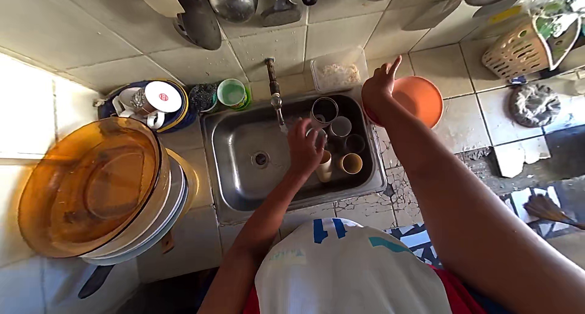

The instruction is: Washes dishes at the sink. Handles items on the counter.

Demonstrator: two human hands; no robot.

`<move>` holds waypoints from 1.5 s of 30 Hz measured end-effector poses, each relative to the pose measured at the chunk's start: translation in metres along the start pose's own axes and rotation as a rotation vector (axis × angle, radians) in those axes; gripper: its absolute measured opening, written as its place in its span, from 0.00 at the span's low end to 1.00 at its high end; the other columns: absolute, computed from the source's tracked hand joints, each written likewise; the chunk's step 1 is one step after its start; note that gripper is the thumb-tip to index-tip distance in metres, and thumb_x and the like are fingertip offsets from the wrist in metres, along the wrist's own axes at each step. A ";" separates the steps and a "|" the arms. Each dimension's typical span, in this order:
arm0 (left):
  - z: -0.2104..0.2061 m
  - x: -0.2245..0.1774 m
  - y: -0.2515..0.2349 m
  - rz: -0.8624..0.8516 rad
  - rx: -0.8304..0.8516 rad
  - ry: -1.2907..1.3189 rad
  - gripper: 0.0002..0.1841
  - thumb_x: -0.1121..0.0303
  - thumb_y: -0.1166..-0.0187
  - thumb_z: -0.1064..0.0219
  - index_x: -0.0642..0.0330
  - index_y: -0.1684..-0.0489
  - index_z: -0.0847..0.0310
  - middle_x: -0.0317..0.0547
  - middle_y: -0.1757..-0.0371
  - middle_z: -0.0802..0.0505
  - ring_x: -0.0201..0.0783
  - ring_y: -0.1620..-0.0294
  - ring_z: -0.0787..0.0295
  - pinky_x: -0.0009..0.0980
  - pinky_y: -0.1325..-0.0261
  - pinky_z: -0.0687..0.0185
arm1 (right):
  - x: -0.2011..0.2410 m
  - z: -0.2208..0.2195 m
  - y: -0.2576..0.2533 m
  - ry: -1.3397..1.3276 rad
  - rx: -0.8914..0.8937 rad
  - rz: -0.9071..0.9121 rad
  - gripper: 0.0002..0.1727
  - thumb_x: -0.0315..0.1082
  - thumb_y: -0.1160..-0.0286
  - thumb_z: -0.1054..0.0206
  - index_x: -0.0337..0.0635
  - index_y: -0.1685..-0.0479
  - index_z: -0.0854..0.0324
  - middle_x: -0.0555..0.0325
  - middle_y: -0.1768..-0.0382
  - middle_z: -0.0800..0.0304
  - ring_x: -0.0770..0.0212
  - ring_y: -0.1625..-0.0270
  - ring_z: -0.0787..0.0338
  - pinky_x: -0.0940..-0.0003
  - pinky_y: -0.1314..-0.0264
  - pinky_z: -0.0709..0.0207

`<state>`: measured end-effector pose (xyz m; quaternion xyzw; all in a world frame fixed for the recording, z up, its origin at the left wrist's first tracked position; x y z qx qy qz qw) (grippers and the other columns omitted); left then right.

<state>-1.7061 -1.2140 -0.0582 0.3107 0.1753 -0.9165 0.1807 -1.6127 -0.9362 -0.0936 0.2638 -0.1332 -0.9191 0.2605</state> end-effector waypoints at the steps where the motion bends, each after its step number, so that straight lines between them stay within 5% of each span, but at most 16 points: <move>1: -0.010 -0.002 0.006 -0.031 -0.002 0.012 0.15 0.59 0.18 0.33 0.55 0.43 0.09 0.60 0.25 0.17 0.65 0.16 0.33 0.61 0.15 0.40 | -0.002 0.002 0.001 -0.070 -0.018 -0.045 0.15 0.24 0.22 0.42 0.23 0.44 0.15 0.26 0.26 0.24 0.29 0.14 0.37 0.20 0.11 0.75; 7: -0.046 -0.006 0.021 -0.023 0.100 0.093 0.13 0.61 0.19 0.32 0.55 0.46 0.08 0.57 0.27 0.15 0.62 0.18 0.29 0.59 0.18 0.35 | -0.042 0.047 0.014 -0.480 -0.183 -0.177 0.26 0.39 0.32 0.30 0.21 0.45 0.15 0.24 0.22 0.28 0.25 0.13 0.40 0.18 0.15 0.61; 10: -0.062 -0.021 0.018 -0.031 0.172 0.124 0.14 0.61 0.19 0.31 0.56 0.44 0.08 0.58 0.26 0.16 0.61 0.18 0.28 0.59 0.18 0.34 | -0.080 0.081 0.027 -0.699 -0.240 -0.244 0.29 0.49 0.26 0.36 0.31 0.38 0.15 0.30 0.26 0.21 0.30 0.17 0.31 0.21 0.17 0.52; 13: -0.066 -0.032 0.014 -0.059 0.175 0.152 0.14 0.61 0.20 0.31 0.56 0.42 0.09 0.60 0.24 0.17 0.62 0.16 0.31 0.59 0.18 0.35 | -0.116 0.111 0.060 -0.848 -0.338 -0.206 0.26 0.48 0.21 0.41 0.34 0.38 0.17 0.31 0.35 0.14 0.32 0.25 0.20 0.26 0.21 0.41; 17: -0.023 -0.013 -0.008 -0.030 0.010 0.046 0.18 0.57 0.17 0.34 0.53 0.36 0.11 0.58 0.24 0.17 0.58 0.19 0.26 0.57 0.20 0.31 | -0.138 0.121 0.119 -0.727 -0.595 -0.023 0.25 0.45 0.20 0.43 0.29 0.42 0.16 0.30 0.35 0.16 0.33 0.28 0.20 0.31 0.23 0.37; 20: 0.036 0.016 -0.034 0.094 -0.087 -0.147 0.25 0.52 0.14 0.39 0.55 0.23 0.19 0.63 0.21 0.20 0.62 0.19 0.27 0.60 0.19 0.34 | -0.114 0.075 0.128 -0.574 -0.656 0.106 0.20 0.43 0.19 0.39 0.34 0.45 0.15 0.32 0.33 0.16 0.28 0.27 0.21 0.25 0.23 0.39; 23: 0.069 0.039 -0.062 0.259 0.040 -0.312 0.33 0.43 0.12 0.44 0.57 0.17 0.26 0.71 0.27 0.18 0.70 0.25 0.24 0.65 0.24 0.31 | -0.069 0.012 0.127 -0.580 -0.388 0.206 0.22 0.43 0.24 0.29 0.40 0.35 0.13 0.38 0.17 0.29 0.32 0.14 0.32 0.27 0.12 0.48; 26: 0.073 0.047 -0.080 0.305 0.189 -0.452 0.28 0.46 0.08 0.49 0.61 0.29 0.20 0.74 0.46 0.10 0.75 0.42 0.13 0.73 0.44 0.21 | -0.034 -0.001 0.159 -0.679 -0.536 0.238 0.23 0.49 0.20 0.32 0.48 0.31 0.13 0.43 0.15 0.28 0.40 0.11 0.33 0.37 0.11 0.42; 29: 0.071 0.038 -0.093 0.322 0.266 -0.528 0.26 0.52 0.07 0.49 0.69 0.43 0.14 0.74 0.46 0.09 0.71 0.39 0.12 0.69 0.39 0.22 | 0.013 -0.020 0.211 -0.829 -0.603 0.381 0.16 0.40 0.20 0.32 0.46 0.40 0.09 0.46 0.20 0.21 0.44 0.15 0.27 0.40 0.13 0.37; 35: 0.064 0.027 -0.100 0.266 0.361 -0.630 0.26 0.60 0.06 0.51 0.80 0.48 0.16 0.77 0.42 0.11 0.70 0.33 0.15 0.64 0.31 0.24 | 0.043 -0.113 0.323 -0.876 -0.347 0.627 0.15 0.35 0.15 0.37 0.43 0.38 0.10 0.48 0.16 0.25 0.45 0.12 0.29 0.39 0.09 0.43; 38: 0.061 0.030 -0.101 0.175 0.415 -0.677 0.25 0.61 0.06 0.52 0.79 0.46 0.16 0.77 0.43 0.11 0.72 0.34 0.15 0.66 0.33 0.24 | 0.005 -0.179 0.366 -0.923 -0.186 0.477 0.18 0.38 0.13 0.40 0.44 0.32 0.13 0.44 0.15 0.28 0.43 0.12 0.30 0.42 0.10 0.41; 41: 0.061 0.034 -0.104 0.107 0.488 -0.698 0.23 0.61 0.06 0.50 0.76 0.44 0.17 0.77 0.42 0.12 0.72 0.33 0.16 0.66 0.32 0.25 | -0.049 -0.237 0.407 -1.028 -0.012 0.136 0.20 0.37 0.11 0.42 0.45 0.27 0.16 0.44 0.14 0.30 0.43 0.13 0.29 0.43 0.11 0.39; 45: 0.062 0.041 -0.105 -0.099 0.555 -0.694 0.18 0.65 0.08 0.45 0.71 0.36 0.17 0.75 0.40 0.12 0.71 0.32 0.16 0.64 0.28 0.25 | -0.126 -0.325 0.460 -1.081 -0.033 -0.259 0.19 0.37 0.13 0.41 0.44 0.29 0.15 0.43 0.18 0.24 0.43 0.18 0.22 0.44 0.16 0.30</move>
Point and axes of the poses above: each hand's wrist, its own y-axis away from the middle knuckle, its own z-axis out of the back of the hand, x = y × z, the point moved 7 cm from there along -y, towards the middle knuckle
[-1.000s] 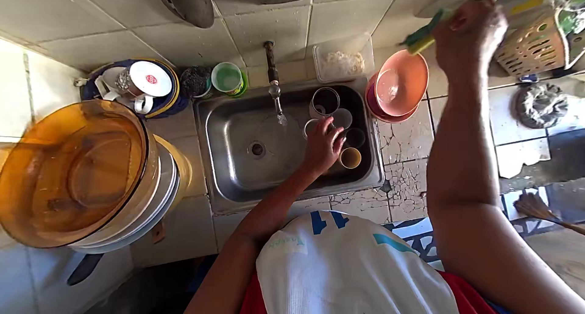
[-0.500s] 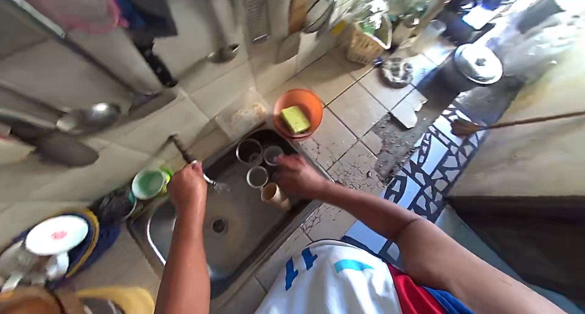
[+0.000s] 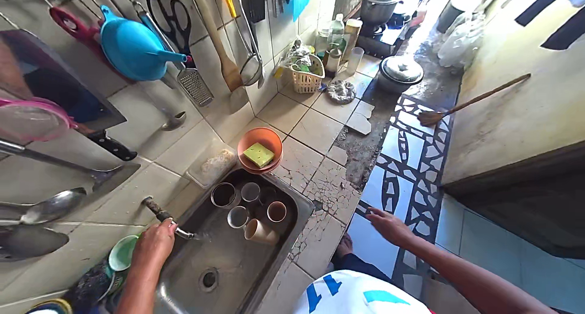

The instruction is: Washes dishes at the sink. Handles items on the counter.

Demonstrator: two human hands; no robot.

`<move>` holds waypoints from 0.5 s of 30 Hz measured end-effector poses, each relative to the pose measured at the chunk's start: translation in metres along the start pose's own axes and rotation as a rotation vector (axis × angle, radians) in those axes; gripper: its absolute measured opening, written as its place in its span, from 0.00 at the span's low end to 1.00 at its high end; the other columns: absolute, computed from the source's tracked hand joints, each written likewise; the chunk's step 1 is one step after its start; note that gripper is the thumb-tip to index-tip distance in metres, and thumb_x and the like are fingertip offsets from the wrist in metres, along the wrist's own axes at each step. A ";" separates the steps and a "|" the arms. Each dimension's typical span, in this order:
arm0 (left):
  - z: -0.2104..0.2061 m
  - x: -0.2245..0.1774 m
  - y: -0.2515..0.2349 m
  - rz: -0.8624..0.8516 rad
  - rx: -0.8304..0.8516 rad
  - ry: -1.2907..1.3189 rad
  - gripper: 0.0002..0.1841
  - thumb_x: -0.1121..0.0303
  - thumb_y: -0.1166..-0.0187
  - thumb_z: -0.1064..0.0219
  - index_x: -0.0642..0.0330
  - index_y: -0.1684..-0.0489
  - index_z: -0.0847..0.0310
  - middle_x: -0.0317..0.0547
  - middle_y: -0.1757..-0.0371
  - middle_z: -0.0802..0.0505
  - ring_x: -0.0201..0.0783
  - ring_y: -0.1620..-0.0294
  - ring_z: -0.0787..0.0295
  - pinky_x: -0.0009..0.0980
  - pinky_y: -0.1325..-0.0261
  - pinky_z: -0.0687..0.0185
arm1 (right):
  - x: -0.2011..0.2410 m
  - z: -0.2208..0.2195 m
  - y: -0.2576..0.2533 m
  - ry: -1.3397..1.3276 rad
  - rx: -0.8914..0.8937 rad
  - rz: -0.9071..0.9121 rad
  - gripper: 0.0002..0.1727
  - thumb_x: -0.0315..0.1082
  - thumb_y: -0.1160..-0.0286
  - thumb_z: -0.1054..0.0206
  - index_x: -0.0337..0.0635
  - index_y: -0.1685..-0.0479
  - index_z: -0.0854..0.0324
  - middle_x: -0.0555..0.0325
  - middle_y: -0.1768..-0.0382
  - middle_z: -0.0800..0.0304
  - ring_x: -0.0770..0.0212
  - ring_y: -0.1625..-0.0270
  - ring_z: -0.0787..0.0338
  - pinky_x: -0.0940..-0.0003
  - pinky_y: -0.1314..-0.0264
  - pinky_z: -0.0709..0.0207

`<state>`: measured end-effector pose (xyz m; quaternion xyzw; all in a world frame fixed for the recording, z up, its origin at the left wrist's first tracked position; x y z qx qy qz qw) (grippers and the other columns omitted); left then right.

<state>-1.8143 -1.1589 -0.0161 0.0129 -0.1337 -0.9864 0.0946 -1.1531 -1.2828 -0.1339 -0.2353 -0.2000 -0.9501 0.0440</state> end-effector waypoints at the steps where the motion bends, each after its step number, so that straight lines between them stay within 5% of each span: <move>1: 0.000 0.001 0.000 -0.046 -0.008 -0.003 0.18 0.67 0.09 0.44 0.70 0.33 0.18 0.75 0.39 0.12 0.71 0.31 0.17 0.63 0.27 0.26 | -0.028 0.009 0.006 0.007 -0.025 -0.056 0.19 0.36 0.13 0.41 0.44 0.29 0.15 0.42 0.19 0.23 0.42 0.20 0.20 0.42 0.18 0.28; 9: 0.001 -0.014 0.013 -0.029 -0.081 -0.025 0.18 0.78 0.13 0.41 0.70 0.27 0.21 0.72 0.32 0.15 0.71 0.26 0.22 0.61 0.21 0.31 | -0.212 0.075 0.038 0.078 -0.036 -0.226 0.19 0.30 0.15 0.39 0.43 0.28 0.16 0.41 0.21 0.21 0.36 0.24 0.17 0.33 0.27 0.23; 11: 0.010 -0.031 0.027 0.141 -0.169 0.068 0.23 0.80 0.15 0.41 0.65 0.21 0.25 0.75 0.20 0.25 0.77 0.22 0.29 0.67 0.23 0.32 | -0.238 0.095 0.034 0.130 -0.005 -0.182 0.20 0.31 0.14 0.39 0.45 0.27 0.17 0.43 0.22 0.19 0.37 0.26 0.15 0.33 0.28 0.22; 13: 0.017 -0.059 0.041 0.325 -0.335 0.218 0.30 0.73 0.13 0.42 0.55 0.09 0.40 0.75 0.09 0.45 0.81 0.15 0.42 0.71 0.21 0.37 | -0.256 0.119 0.026 0.183 0.038 -0.129 0.20 0.31 0.13 0.39 0.47 0.25 0.18 0.44 0.23 0.18 0.37 0.27 0.14 0.32 0.30 0.22; 15: 0.025 -0.108 0.051 0.375 -0.499 0.391 0.35 0.64 0.14 0.38 0.59 0.07 0.45 0.75 0.08 0.47 0.77 0.11 0.49 0.66 0.14 0.47 | -0.272 0.145 0.010 0.201 0.056 -0.101 0.21 0.32 0.13 0.40 0.47 0.24 0.19 0.44 0.25 0.16 0.37 0.29 0.12 0.31 0.30 0.22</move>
Point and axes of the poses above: each hand's wrist, its own y-axis away from the middle knuckle, its own z-axis out of the back of the hand, x = y × z, the point moved 7 cm from there along -y, towards the middle knuckle
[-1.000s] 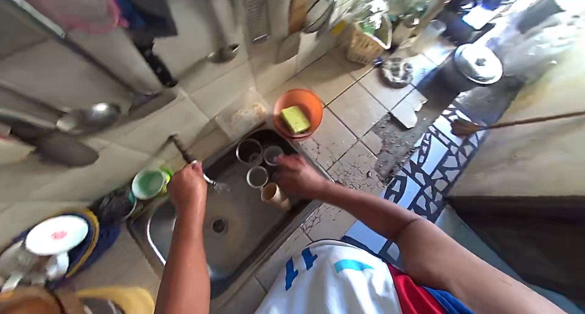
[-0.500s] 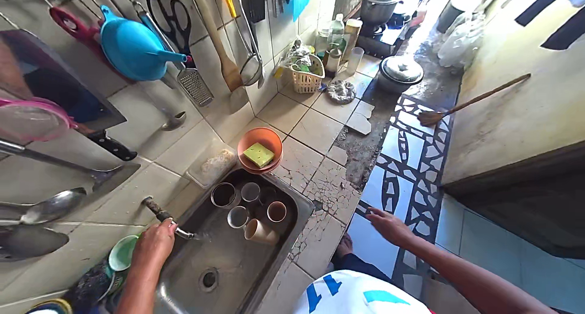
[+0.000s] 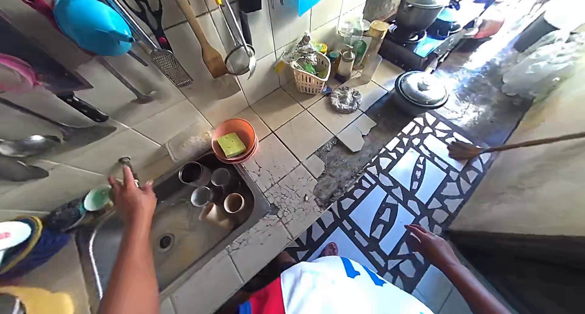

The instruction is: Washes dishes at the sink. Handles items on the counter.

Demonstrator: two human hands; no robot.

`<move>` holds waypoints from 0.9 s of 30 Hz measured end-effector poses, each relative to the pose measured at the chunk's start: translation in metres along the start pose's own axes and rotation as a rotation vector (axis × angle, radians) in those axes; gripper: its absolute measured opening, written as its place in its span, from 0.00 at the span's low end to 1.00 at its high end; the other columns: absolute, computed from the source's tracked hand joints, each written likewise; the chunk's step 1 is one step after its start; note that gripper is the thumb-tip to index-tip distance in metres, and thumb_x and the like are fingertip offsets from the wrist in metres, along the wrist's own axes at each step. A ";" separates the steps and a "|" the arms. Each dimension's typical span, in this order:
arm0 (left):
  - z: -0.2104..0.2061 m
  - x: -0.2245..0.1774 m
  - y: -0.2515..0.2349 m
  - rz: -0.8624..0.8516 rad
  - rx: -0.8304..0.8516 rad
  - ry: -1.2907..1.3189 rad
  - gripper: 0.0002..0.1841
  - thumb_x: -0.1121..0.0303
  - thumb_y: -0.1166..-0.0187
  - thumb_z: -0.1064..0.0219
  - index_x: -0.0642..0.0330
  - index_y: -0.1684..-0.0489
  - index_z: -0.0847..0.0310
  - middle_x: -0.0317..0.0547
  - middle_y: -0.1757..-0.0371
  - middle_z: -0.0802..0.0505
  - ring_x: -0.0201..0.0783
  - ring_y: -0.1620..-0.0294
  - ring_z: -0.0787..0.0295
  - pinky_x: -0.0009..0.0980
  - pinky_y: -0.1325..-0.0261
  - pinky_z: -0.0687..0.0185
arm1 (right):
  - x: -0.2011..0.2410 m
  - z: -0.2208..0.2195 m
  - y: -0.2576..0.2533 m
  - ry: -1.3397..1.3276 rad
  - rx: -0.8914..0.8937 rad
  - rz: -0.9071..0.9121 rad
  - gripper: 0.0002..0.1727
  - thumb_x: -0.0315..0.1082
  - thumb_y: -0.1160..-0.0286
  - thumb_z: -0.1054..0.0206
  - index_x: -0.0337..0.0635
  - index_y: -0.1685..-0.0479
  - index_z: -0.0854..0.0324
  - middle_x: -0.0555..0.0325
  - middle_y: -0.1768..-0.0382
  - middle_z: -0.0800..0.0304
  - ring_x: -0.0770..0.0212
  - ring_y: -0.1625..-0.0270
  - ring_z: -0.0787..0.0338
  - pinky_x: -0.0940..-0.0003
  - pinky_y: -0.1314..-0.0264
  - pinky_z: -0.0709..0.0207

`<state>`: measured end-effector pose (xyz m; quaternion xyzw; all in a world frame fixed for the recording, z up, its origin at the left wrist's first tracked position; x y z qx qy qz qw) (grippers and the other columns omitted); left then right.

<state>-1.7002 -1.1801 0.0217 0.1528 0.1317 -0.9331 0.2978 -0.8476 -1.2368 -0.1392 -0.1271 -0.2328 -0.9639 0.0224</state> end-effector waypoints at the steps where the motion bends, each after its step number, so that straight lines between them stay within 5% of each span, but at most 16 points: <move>1: -0.006 -0.026 0.011 -0.019 -0.032 0.079 0.33 0.62 0.14 0.37 0.64 0.10 0.40 0.77 0.11 0.41 0.74 0.10 0.47 0.63 0.11 0.50 | -0.009 0.013 -0.012 -0.004 -0.013 0.015 0.21 0.33 0.13 0.40 0.46 0.24 0.19 0.43 0.27 0.14 0.37 0.30 0.12 0.31 0.30 0.22; 4: -0.042 -0.125 0.043 -0.130 0.038 0.176 0.22 0.62 0.14 0.36 0.70 0.30 0.19 0.76 0.18 0.29 0.72 0.15 0.37 0.65 0.14 0.43 | -0.027 0.055 -0.048 -0.033 -0.023 0.054 0.20 0.34 0.12 0.41 0.46 0.24 0.18 0.38 0.34 0.11 0.33 0.34 0.11 0.28 0.31 0.24; 9: -0.096 -0.287 0.016 -0.306 0.189 0.299 0.20 0.59 0.14 0.35 0.65 0.35 0.14 0.62 0.27 0.14 0.57 0.22 0.22 0.56 0.17 0.33 | -0.007 0.120 -0.136 -0.037 -0.043 0.211 0.20 0.35 0.11 0.44 0.43 0.26 0.18 0.37 0.36 0.10 0.34 0.35 0.10 0.29 0.31 0.23; 14: -0.163 -0.410 -0.054 0.130 0.501 0.870 0.28 0.48 0.09 0.45 0.61 0.24 0.23 0.53 0.33 0.12 0.46 0.35 0.15 0.47 0.33 0.21 | 0.048 0.154 -0.203 -0.043 -0.056 0.392 0.20 0.36 0.10 0.44 0.43 0.26 0.17 0.40 0.33 0.11 0.35 0.34 0.10 0.29 0.32 0.23; 17: -0.224 -0.465 -0.106 0.423 0.624 1.084 0.38 0.34 0.15 0.49 0.56 0.17 0.32 0.52 0.24 0.17 0.48 0.31 0.17 0.47 0.34 0.21 | 0.060 0.157 -0.230 -0.018 -0.028 0.462 0.20 0.35 0.13 0.42 0.45 0.27 0.16 0.42 0.33 0.10 0.37 0.32 0.10 0.31 0.31 0.21; 21: -0.296 -0.508 -0.171 0.722 0.533 1.267 0.47 0.26 0.21 0.51 0.51 0.09 0.44 0.57 0.14 0.29 0.57 0.20 0.28 0.59 0.28 0.27 | 0.033 0.149 -0.228 -0.016 0.045 0.479 0.18 0.32 0.16 0.37 0.44 0.32 0.12 0.44 0.37 0.08 0.38 0.37 0.07 0.32 0.36 0.17; 24: -0.327 -0.525 -0.211 0.849 0.422 1.301 0.51 0.20 0.26 0.57 0.52 0.14 0.36 0.61 0.22 0.23 0.58 0.30 0.23 0.61 0.39 0.25 | -0.017 0.145 -0.223 -0.034 0.096 0.373 0.16 0.30 0.18 0.35 0.40 0.35 0.11 0.40 0.39 0.07 0.36 0.39 0.07 0.31 0.37 0.17; 27: -0.329 -0.531 -0.237 0.847 0.321 1.424 0.43 0.30 0.22 0.42 0.53 0.15 0.34 0.58 0.21 0.21 0.56 0.24 0.24 0.63 0.31 0.24 | -0.062 0.147 -0.217 -0.070 0.164 0.223 0.18 0.33 0.15 0.37 0.40 0.33 0.12 0.38 0.37 0.08 0.33 0.38 0.08 0.28 0.36 0.20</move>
Point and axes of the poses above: each hand's wrist, its own y-axis away from the middle knuckle, its own z-axis out of the back of the hand, x = y × z, the point moved 7 cm from there along -y, towards the middle knuckle
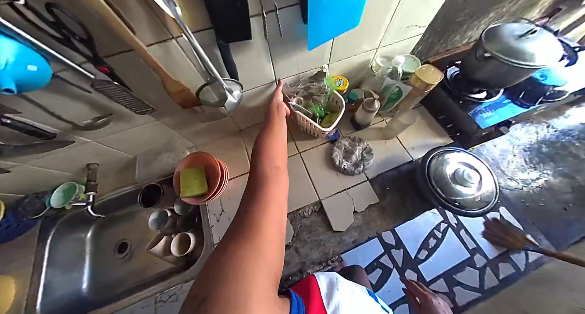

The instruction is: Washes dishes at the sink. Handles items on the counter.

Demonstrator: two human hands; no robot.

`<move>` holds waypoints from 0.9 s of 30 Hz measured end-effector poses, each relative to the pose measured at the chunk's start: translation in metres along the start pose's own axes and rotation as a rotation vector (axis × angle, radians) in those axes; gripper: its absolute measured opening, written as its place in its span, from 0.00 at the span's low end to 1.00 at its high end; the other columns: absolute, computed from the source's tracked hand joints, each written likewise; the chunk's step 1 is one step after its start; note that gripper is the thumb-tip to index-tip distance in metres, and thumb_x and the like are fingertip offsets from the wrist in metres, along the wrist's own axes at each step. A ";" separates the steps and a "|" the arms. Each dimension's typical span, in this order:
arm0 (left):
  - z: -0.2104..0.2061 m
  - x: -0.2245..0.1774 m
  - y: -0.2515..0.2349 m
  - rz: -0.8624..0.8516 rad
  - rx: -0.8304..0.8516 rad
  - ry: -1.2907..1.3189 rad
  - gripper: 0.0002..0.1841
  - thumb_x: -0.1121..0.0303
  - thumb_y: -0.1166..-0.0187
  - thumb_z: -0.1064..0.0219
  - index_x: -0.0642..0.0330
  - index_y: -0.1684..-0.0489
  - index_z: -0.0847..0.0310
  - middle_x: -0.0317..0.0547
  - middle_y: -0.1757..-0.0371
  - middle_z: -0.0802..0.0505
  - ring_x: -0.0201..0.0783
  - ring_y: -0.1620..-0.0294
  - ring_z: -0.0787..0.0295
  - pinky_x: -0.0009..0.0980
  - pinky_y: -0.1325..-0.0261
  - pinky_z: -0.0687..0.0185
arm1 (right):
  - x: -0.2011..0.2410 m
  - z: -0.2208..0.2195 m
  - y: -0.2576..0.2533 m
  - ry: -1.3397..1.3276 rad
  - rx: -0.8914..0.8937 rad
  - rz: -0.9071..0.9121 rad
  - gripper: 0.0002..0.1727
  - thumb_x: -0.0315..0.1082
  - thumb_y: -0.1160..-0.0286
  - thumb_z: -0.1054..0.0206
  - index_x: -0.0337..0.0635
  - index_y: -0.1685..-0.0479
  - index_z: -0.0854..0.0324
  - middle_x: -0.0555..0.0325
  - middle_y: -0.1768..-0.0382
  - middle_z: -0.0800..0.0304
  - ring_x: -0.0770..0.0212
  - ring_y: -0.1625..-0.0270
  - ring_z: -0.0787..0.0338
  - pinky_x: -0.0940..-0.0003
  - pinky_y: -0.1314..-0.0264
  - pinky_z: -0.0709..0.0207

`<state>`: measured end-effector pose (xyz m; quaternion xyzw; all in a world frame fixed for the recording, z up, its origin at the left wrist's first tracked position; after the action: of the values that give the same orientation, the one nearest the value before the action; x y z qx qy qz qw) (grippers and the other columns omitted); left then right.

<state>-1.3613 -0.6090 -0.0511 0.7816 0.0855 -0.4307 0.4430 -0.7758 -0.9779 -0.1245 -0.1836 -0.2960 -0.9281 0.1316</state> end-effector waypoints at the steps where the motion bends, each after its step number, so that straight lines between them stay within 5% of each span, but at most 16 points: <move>1: -0.003 -0.006 -0.004 -0.032 0.005 0.050 0.38 0.37 0.20 0.37 0.55 0.17 0.32 0.56 0.24 0.19 0.54 0.25 0.21 0.62 0.30 0.23 | -0.011 0.001 0.002 -0.015 0.011 -0.016 0.18 0.34 0.14 0.38 0.38 0.32 0.13 0.38 0.37 0.08 0.33 0.37 0.08 0.29 0.35 0.20; 4: -0.002 -0.017 -0.007 -0.057 -0.030 0.073 0.25 0.51 0.20 0.30 0.57 0.32 0.22 0.51 0.43 0.11 0.47 0.45 0.13 0.52 0.45 0.16 | -0.025 0.008 -0.003 -0.024 0.063 -0.023 0.19 0.35 0.14 0.39 0.38 0.32 0.13 0.38 0.36 0.09 0.34 0.35 0.09 0.30 0.33 0.21; 7: -0.004 -0.039 0.016 -0.173 -0.027 -0.045 0.17 0.55 0.20 0.29 0.59 0.49 0.19 0.42 0.68 0.16 0.34 0.73 0.20 0.31 0.68 0.20 | -0.014 0.038 -0.037 0.001 0.024 0.102 0.18 0.34 0.15 0.39 0.40 0.34 0.12 0.41 0.36 0.08 0.37 0.35 0.08 0.32 0.33 0.20; 9: -0.011 -0.053 0.041 -0.313 -0.019 -0.205 0.20 0.58 0.22 0.26 0.64 0.42 0.17 0.43 0.59 0.13 0.34 0.62 0.19 0.30 0.53 0.20 | 0.002 0.065 -0.066 0.006 -0.057 0.260 0.17 0.32 0.16 0.37 0.40 0.36 0.11 0.43 0.38 0.07 0.39 0.36 0.07 0.34 0.33 0.18; 12: -0.022 -0.060 0.084 -0.572 -0.072 -0.450 0.27 0.64 0.31 0.19 0.68 0.36 0.19 0.56 0.41 0.10 0.46 0.38 0.14 0.47 0.31 0.20 | 0.036 0.114 -0.108 0.034 -0.241 0.550 0.15 0.32 0.22 0.36 0.39 0.44 0.07 0.46 0.44 0.04 0.42 0.42 0.04 0.40 0.38 0.13; 15: -0.045 -0.058 0.127 -0.753 -0.086 -0.610 0.31 0.65 0.29 0.22 0.66 0.26 0.25 0.62 0.38 0.10 0.56 0.36 0.13 0.57 0.32 0.18 | 0.085 0.172 -0.150 -0.011 -0.302 0.782 0.14 0.30 0.22 0.34 0.40 0.45 0.06 0.48 0.42 0.04 0.45 0.41 0.04 0.45 0.37 0.12; 18: -0.085 -0.050 0.171 -0.901 0.014 -0.616 0.27 0.69 0.23 0.27 0.63 0.25 0.26 0.60 0.37 0.10 0.52 0.37 0.12 0.53 0.33 0.17 | 0.132 0.240 -0.187 -0.098 -0.470 0.973 0.16 0.37 0.20 0.35 0.45 0.40 0.08 0.55 0.41 0.04 0.55 0.41 0.04 0.54 0.38 0.10; 21: -0.132 -0.051 0.219 -1.023 0.160 -0.609 0.24 0.77 0.23 0.30 0.68 0.27 0.24 0.58 0.35 0.11 0.45 0.32 0.14 0.45 0.26 0.19 | 0.187 0.334 -0.212 -0.256 -0.576 0.989 0.22 0.35 0.20 0.33 0.38 0.28 0.16 0.47 0.36 0.08 0.51 0.37 0.06 0.49 0.34 0.13; 25: -0.192 -0.057 0.275 -1.143 0.288 -0.676 0.21 0.78 0.21 0.34 0.69 0.28 0.23 0.58 0.37 0.09 0.44 0.36 0.11 0.44 0.29 0.18 | 0.256 0.440 -0.244 -0.347 -0.572 0.917 0.44 0.44 0.27 0.24 0.33 0.13 0.36 0.33 0.22 0.23 0.37 0.20 0.22 0.37 0.18 0.31; 27: -0.209 -0.063 0.291 -1.177 0.294 -0.701 0.21 0.79 0.19 0.37 0.67 0.27 0.23 0.58 0.38 0.09 0.46 0.37 0.11 0.46 0.29 0.17 | 0.280 0.464 -0.265 -0.473 -0.443 0.954 0.50 0.40 0.31 0.20 0.36 0.09 0.44 0.38 0.21 0.23 0.43 0.19 0.22 0.41 0.18 0.30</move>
<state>-1.1249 -0.6056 0.2253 0.4720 0.2874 -0.8330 0.0271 -0.9983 -0.5291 0.2119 -0.5226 -0.0002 -0.7395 0.4242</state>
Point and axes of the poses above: each hand's wrist, its own y-axis away from the middle knuckle, its own z-axis out of the back of the hand, x = y × z, the point moved 7 cm from there along -y, towards the middle knuckle
